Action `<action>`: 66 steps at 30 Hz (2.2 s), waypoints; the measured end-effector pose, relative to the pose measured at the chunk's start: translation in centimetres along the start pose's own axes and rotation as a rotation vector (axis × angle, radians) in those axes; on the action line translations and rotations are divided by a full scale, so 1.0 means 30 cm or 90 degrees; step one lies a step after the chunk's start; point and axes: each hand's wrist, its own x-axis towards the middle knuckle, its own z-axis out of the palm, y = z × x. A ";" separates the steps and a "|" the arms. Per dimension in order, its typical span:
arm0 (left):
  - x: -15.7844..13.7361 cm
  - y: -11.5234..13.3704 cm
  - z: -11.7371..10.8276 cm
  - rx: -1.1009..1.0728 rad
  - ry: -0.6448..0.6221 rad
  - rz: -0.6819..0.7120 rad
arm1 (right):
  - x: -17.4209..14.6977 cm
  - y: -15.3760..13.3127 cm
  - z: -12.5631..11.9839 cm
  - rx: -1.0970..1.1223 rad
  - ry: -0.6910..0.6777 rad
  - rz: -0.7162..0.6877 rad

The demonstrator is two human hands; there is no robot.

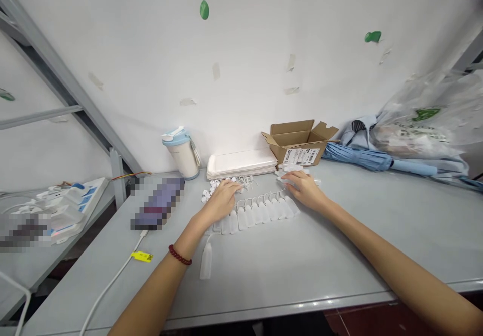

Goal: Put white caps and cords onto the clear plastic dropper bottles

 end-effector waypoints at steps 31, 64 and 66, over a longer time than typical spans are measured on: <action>-0.003 0.044 -0.063 0.034 0.142 -0.009 | -0.004 0.016 -0.021 0.028 0.064 0.056; 0.015 0.056 -0.028 -0.181 0.086 -0.117 | -0.030 -0.213 -0.109 0.303 0.107 0.109; 0.016 0.054 -0.030 -0.203 0.077 -0.134 | -0.030 -0.214 -0.111 0.309 0.111 0.112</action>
